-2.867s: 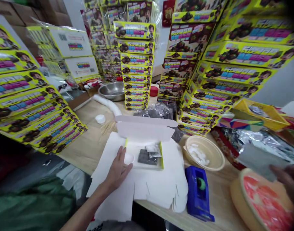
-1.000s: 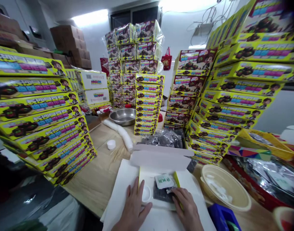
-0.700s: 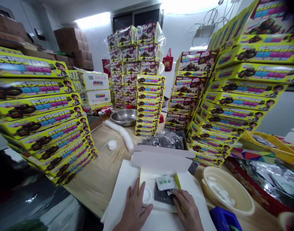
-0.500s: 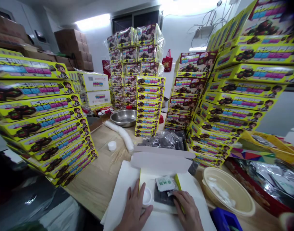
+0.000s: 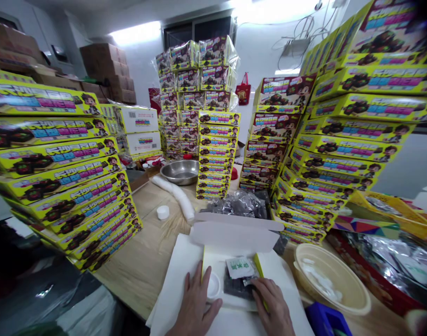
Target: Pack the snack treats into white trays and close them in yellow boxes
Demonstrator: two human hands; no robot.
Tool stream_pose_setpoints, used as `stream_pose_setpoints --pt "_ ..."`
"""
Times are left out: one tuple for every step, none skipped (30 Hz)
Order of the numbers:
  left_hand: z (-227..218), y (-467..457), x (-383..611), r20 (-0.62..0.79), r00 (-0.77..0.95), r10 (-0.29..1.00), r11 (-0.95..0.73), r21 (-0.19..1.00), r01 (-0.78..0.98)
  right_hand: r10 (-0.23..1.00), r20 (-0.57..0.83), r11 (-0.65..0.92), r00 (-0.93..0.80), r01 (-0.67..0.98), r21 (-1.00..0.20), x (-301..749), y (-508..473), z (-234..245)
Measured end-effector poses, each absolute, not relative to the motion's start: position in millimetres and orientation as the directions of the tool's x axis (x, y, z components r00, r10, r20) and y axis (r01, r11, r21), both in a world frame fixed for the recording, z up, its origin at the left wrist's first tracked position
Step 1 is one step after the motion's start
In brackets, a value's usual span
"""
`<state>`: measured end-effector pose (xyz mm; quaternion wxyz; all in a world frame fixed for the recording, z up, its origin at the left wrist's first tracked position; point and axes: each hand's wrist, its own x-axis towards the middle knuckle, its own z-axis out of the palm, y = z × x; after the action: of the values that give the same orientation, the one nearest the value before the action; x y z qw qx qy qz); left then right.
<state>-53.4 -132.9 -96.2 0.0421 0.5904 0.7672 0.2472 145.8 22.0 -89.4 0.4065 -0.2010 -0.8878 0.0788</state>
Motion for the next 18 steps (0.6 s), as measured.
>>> stream_pose_setpoints --pt "-95 -133 -53 0.225 -0.303 0.926 0.183 0.435 0.882 0.425 0.687 0.905 -0.589 0.292 -0.31 146 22 -89" --pt "-95 -133 -53 0.224 -0.304 0.926 0.183 0.439 0.88 0.432 0.683 0.902 -0.589 0.292 -0.318 146 22 -89" --pt "-95 -133 -54 0.227 -0.305 0.925 0.182 0.441 0.879 0.439 0.679 0.898 -0.588 0.292 -0.328 145 22 -89" --pt "-96 -132 -54 0.232 -0.304 0.924 0.179 0.441 0.879 0.449 0.676 0.893 -0.585 0.294 -0.34 144 23 -89" --pt "-98 -132 -55 0.24 -0.304 0.922 0.176 0.439 0.881 0.46 0.672 0.888 -0.581 0.297 -0.351 143 23 -88" --pt "-100 -131 -56 0.252 -0.306 0.918 0.176 0.434 0.884 0.472 0.667 0.881 -0.576 0.302 -0.363 142 22 -87" --pt "-102 -130 -56 0.262 -0.312 0.913 0.18 0.428 0.886 0.484 0.662 0.875 -0.572 0.306 -0.376 140 21 -85" --pt "-105 -129 -57 0.27 -0.319 0.908 0.187 0.422 0.887 0.495 0.657 0.868 -0.568 0.309 -0.387 140 18 -82" --pt "-107 -128 -58 0.279 -0.325 0.904 0.191 0.416 0.889 0.505 0.65 0.863 -0.567 0.31 -0.4 140 15 -77" --pt "-109 -127 -59 0.287 -0.324 0.902 0.189 0.411 0.892 0.517 0.641 0.855 -0.567 0.312 -0.414 141 12 -71" --pt "-110 -126 -60 0.295 -0.318 0.901 0.183 0.407 0.895 0.533 0.625 0.845 -0.57 0.317 -0.432 144 9 -64" --pt "-111 -124 -61 0.303 -0.306 0.902 0.169 0.405 0.899 0.551 0.609 0.832 -0.57 0.325 -0.449 148 7 -56" --pt "-111 -121 -63 0.314 -0.292 0.903 0.151 0.404 0.902 0.573 0.592 0.818 -0.567 0.341 -0.464 155 6 -47" --pt "-111 -119 -64 0.324 -0.279 0.904 0.134 0.405 0.905 0.596 0.58 0.801 -0.555 0.365 -0.475 164 5 -37" --pt "-111 -116 -66 0.328 -0.266 0.907 0.118 0.408 0.905 0.62 0.575 0.784 -0.534 0.394 -0.479 175 5 -28" --pt "-111 -114 -68 0.326 -0.254 0.91 0.105 0.412 0.905 0.64 0.579 0.769 -0.505 0.424 -0.479 189 5 -19" --pt "-111 -112 -70 0.322 -0.244 0.915 0.094 0.417 0.904 0.66 0.591 0.75 -0.464 0.457 -0.478 205 6 -11" --pt "-111 -111 -71 0.314 -0.234 0.92 0.087 0.42 0.903 0.68 0.607 0.726 -0.412 0.493 -0.48 224 9 -4"
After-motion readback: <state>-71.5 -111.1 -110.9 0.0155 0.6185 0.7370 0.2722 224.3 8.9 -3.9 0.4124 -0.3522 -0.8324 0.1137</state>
